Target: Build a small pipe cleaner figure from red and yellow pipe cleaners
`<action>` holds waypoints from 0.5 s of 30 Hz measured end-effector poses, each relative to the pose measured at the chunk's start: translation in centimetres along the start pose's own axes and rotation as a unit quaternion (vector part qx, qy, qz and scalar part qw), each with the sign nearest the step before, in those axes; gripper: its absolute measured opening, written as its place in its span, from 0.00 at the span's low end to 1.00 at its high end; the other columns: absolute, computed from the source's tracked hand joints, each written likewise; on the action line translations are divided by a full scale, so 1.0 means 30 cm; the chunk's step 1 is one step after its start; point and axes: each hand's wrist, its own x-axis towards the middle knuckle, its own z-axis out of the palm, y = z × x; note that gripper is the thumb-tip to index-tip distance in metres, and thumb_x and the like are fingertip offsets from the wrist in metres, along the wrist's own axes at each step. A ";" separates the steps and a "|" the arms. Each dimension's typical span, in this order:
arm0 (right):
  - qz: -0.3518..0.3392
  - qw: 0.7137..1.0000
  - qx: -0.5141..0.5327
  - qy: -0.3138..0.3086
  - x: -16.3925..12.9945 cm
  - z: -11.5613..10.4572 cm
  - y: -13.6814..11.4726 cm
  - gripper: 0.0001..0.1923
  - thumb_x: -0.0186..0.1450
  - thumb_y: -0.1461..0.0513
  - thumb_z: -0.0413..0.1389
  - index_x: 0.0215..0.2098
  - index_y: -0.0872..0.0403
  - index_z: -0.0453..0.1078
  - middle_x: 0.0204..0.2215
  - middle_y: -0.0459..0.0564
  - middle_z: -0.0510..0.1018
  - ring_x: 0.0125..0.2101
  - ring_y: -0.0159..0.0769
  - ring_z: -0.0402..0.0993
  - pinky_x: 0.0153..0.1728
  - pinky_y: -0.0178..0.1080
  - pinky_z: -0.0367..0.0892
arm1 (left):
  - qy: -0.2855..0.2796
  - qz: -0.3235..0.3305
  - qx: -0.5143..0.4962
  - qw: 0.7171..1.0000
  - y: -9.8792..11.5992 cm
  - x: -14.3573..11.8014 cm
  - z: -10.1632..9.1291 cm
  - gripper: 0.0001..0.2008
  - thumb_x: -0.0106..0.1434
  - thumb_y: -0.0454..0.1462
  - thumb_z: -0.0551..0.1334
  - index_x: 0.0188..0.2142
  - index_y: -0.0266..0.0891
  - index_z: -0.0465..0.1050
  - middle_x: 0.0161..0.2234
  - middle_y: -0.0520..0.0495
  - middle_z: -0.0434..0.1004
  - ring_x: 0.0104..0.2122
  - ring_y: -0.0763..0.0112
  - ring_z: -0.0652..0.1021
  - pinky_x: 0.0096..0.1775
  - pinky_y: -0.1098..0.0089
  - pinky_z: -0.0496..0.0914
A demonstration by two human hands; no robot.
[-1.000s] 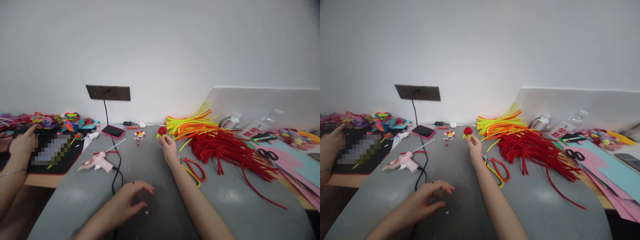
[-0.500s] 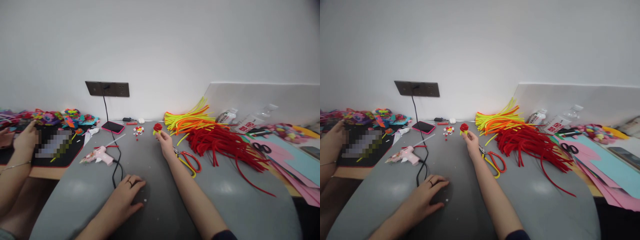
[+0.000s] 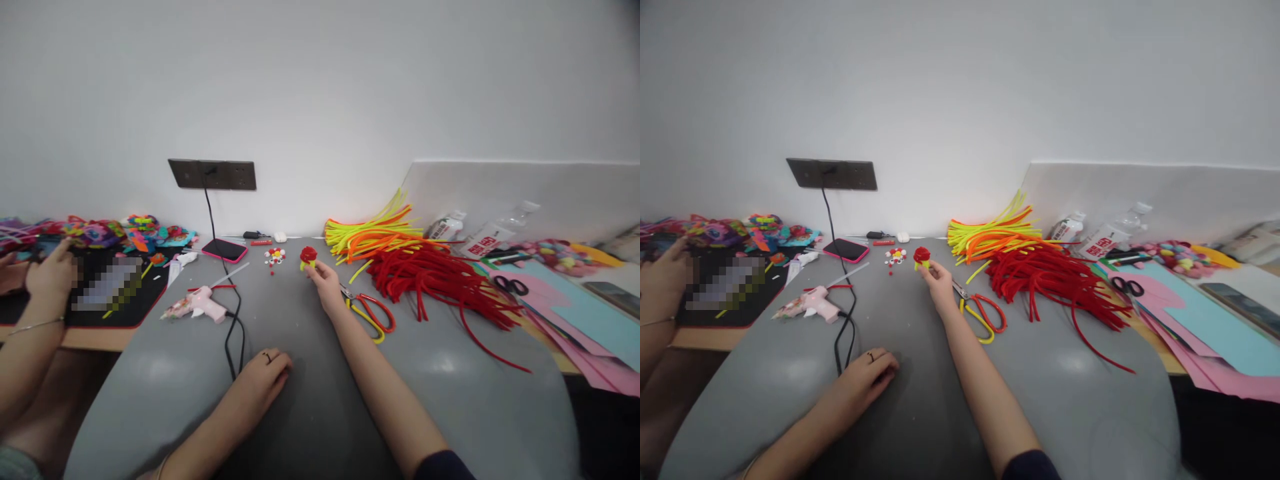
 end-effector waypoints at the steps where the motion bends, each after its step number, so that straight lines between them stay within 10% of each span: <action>1: 0.001 1.000 0.000 -0.002 -0.005 -0.001 -0.001 0.20 0.51 0.49 0.64 0.35 0.55 0.76 0.29 0.48 0.78 0.28 0.35 0.67 0.32 0.38 0.63 | 0.003 -0.002 0.018 1.000 -0.017 0.016 -0.015 0.10 0.64 0.26 0.53 0.36 0.40 0.69 0.35 0.48 0.74 0.36 0.68 0.75 0.38 0.70 0.69; 9: 0.013 1.000 0.009 0.003 -0.031 -0.014 -0.007 0.19 0.51 0.51 0.64 0.35 0.54 0.76 0.27 0.47 0.77 0.26 0.33 0.65 0.31 0.37 0.62 | 0.124 -0.047 0.142 0.981 -0.137 0.175 -0.137 0.13 0.64 0.27 0.51 0.43 0.39 0.71 0.42 0.41 0.75 0.44 0.61 0.76 0.47 0.60 0.71; 15: 0.015 1.000 0.014 0.008 -0.029 -0.017 -0.010 0.19 0.49 0.51 0.65 0.33 0.55 0.76 0.27 0.46 0.77 0.25 0.33 0.66 0.31 0.37 0.63 | -0.068 0.129 0.118 0.982 0.034 0.111 0.039 0.30 0.64 0.40 0.59 0.64 0.36 0.56 0.66 0.36 0.56 0.65 0.54 0.58 0.61 0.55 0.60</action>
